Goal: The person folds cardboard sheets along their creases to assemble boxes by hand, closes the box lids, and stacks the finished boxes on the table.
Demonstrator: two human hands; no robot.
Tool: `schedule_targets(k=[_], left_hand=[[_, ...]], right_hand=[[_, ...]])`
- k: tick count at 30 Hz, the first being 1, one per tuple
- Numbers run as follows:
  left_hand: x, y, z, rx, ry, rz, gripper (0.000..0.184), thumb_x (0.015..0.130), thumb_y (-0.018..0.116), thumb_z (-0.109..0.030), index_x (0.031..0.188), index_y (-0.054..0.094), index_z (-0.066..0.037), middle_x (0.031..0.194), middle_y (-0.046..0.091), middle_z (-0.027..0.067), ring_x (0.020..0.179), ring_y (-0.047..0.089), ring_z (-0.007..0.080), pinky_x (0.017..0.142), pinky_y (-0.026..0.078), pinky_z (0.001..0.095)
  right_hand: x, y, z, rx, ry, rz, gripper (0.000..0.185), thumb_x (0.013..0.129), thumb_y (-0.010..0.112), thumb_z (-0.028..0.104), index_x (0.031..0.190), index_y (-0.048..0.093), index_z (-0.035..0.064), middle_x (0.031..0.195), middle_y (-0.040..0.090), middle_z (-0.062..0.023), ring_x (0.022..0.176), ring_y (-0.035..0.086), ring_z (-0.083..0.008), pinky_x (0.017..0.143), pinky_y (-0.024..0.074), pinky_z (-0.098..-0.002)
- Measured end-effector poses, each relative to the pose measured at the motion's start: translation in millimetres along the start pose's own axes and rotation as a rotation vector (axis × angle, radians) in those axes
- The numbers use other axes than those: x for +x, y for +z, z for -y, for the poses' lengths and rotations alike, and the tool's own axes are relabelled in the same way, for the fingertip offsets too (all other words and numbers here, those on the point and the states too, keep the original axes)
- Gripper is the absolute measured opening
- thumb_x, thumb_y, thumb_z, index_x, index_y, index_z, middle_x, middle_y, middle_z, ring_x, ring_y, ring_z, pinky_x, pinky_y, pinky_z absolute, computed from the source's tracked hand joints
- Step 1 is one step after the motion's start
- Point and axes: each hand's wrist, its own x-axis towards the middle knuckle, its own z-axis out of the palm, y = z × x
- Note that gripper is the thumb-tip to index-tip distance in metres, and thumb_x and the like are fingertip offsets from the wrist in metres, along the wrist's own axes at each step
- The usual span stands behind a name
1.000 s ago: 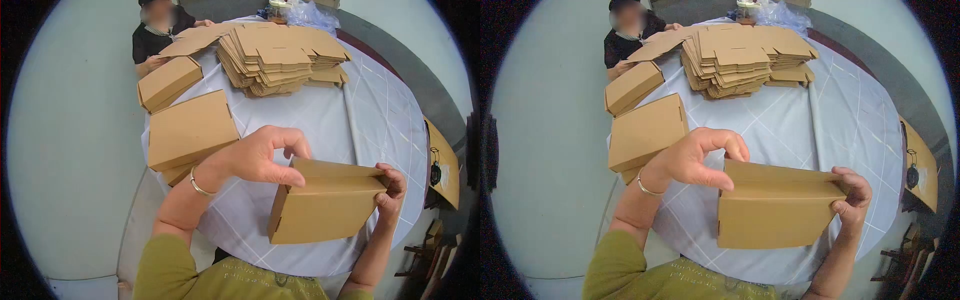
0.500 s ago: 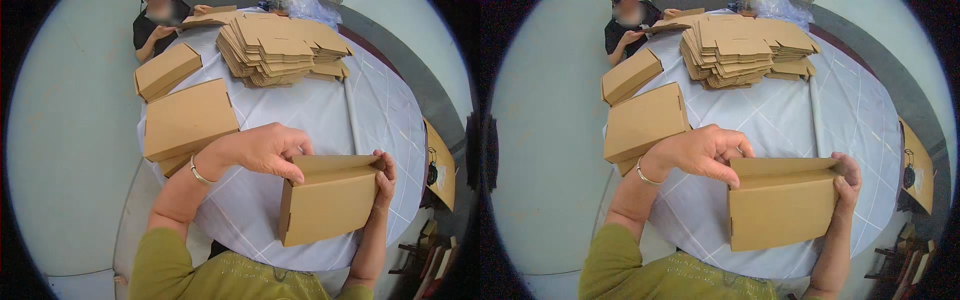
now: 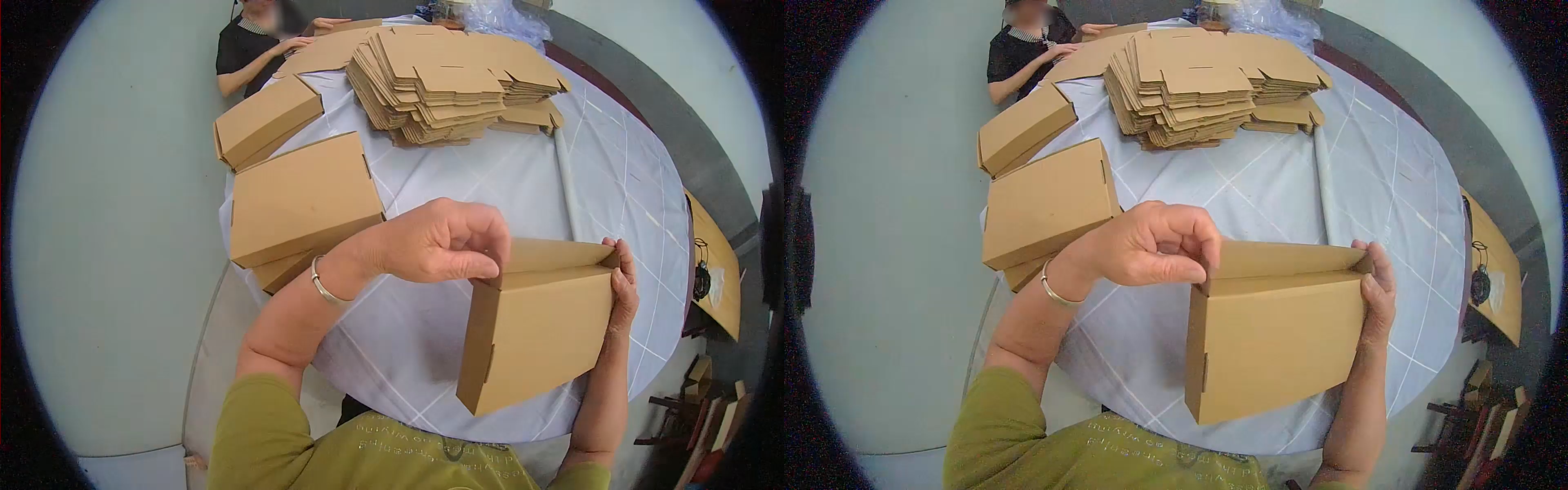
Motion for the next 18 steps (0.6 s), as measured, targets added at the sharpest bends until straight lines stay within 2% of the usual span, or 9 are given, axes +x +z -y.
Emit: schedule_targets(k=[4,11,13,14,16,18], left_hand=[[-1,-1,-1,0.015,-0.034,0.047,0.009,0.090,0.065,-0.004,0.093,0.056,-0.003,0.085,0.060,-0.0011,0.078,0.056,0.0056,0.072,0.049,0.0230],[-1,-3,7,-0.117,-0.034,0.140,0.010,0.089,0.065,-0.004,0.090,0.055,-0.003,0.085,0.058,-0.0011,0.080,0.056,0.0063,0.072,0.049,0.0233],[0,-2,8,-0.149,0.002,0.161,0.009,0.089,0.063,-0.002,0.090,0.054,-0.002,0.085,0.057,-0.0013,0.080,0.055,0.0069,0.073,0.048,0.0237],[-1,-2,-2,-0.106,-0.071,0.158,0.008,0.089,0.061,-0.001,0.091,0.054,-0.002,0.085,0.056,-0.0018,0.079,0.053,0.0069,0.073,0.047,0.0241],[0,0,1,-0.241,-0.082,0.153,0.008,0.088,0.061,0.000,0.091,0.055,-0.002,0.085,0.056,-0.0016,0.079,0.053,0.0067,0.072,0.047,0.0239],[-1,-3,-2,-0.130,-0.104,0.155,0.009,0.090,0.060,-0.001,0.095,0.053,-0.001,0.086,0.054,0.0009,0.080,0.050,0.0082,0.072,0.044,0.0248]], right_hand=[[-3,8,2,-0.007,0.033,-0.016,0.050,0.077,0.069,0.009,0.127,0.058,0.0076,0.128,0.058,-0.0108,0.118,0.055,-0.0242,0.100,0.0472,-0.0415],[-5,7,1,-0.059,0.046,-0.041,0.052,0.078,0.071,0.013,0.127,0.057,0.0068,0.127,0.059,-0.0105,0.115,0.056,-0.0240,0.098,0.0472,-0.0397],[-4,0,2,-0.045,0.066,-0.018,0.053,0.079,0.071,0.014,0.129,0.056,0.0059,0.127,0.059,-0.0108,0.116,0.056,-0.0243,0.099,0.0460,-0.0386],[-3,-5,0,-0.026,0.054,0.007,0.052,0.079,0.071,0.013,0.129,0.055,0.0051,0.127,0.059,-0.0116,0.116,0.056,-0.0246,0.100,0.0455,-0.0382],[0,-9,-1,-0.040,0.040,0.034,0.051,0.080,0.070,0.012,0.129,0.055,0.0048,0.128,0.058,-0.0124,0.117,0.056,-0.0242,0.101,0.0452,-0.0385],[1,-4,-1,0.007,0.031,0.086,0.051,0.081,0.069,0.010,0.129,0.055,0.0048,0.129,0.057,-0.0125,0.117,0.056,-0.0238,0.102,0.0449,-0.0390]])
